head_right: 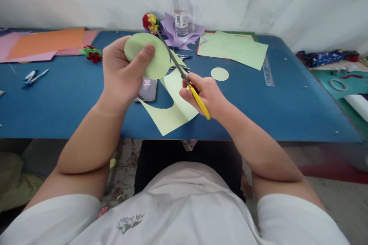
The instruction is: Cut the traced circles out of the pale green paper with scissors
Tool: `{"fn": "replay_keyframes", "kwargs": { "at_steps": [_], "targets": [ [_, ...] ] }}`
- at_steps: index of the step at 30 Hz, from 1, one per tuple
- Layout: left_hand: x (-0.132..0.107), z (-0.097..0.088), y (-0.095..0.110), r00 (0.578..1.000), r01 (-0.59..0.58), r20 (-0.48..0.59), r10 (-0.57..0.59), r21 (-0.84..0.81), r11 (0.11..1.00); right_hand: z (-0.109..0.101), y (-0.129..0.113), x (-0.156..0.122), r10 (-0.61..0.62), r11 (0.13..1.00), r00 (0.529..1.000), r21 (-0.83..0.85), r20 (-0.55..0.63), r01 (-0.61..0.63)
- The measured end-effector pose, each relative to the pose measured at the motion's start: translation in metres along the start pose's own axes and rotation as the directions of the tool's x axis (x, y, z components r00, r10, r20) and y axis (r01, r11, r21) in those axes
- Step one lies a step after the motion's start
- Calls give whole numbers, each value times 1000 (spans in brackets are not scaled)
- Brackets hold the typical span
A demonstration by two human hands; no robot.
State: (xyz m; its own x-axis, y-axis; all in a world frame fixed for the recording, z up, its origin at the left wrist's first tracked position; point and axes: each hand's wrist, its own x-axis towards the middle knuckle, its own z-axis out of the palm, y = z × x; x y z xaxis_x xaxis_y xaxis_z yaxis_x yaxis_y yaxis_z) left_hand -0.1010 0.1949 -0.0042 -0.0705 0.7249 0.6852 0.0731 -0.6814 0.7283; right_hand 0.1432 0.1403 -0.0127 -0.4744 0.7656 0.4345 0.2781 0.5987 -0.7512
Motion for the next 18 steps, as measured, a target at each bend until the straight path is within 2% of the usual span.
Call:
{"fn": "replay_keyframes", "kwargs": {
  "at_steps": [4,10,18],
  "targets": [
    [0,0,2,1000,-8,10,8,-16,1000,0,0,0,11,1000,1000,-6,7,-11],
    [-1,-2,9,998,66,13,-66,-12,998,0,-1,-1,9,1000,1000,-12,0,-9],
    [-1,-1,8,997,-50,54,50,-4,999,-1,-1,-1,0,1000,1000,-2,-2,0]
  ]
}}
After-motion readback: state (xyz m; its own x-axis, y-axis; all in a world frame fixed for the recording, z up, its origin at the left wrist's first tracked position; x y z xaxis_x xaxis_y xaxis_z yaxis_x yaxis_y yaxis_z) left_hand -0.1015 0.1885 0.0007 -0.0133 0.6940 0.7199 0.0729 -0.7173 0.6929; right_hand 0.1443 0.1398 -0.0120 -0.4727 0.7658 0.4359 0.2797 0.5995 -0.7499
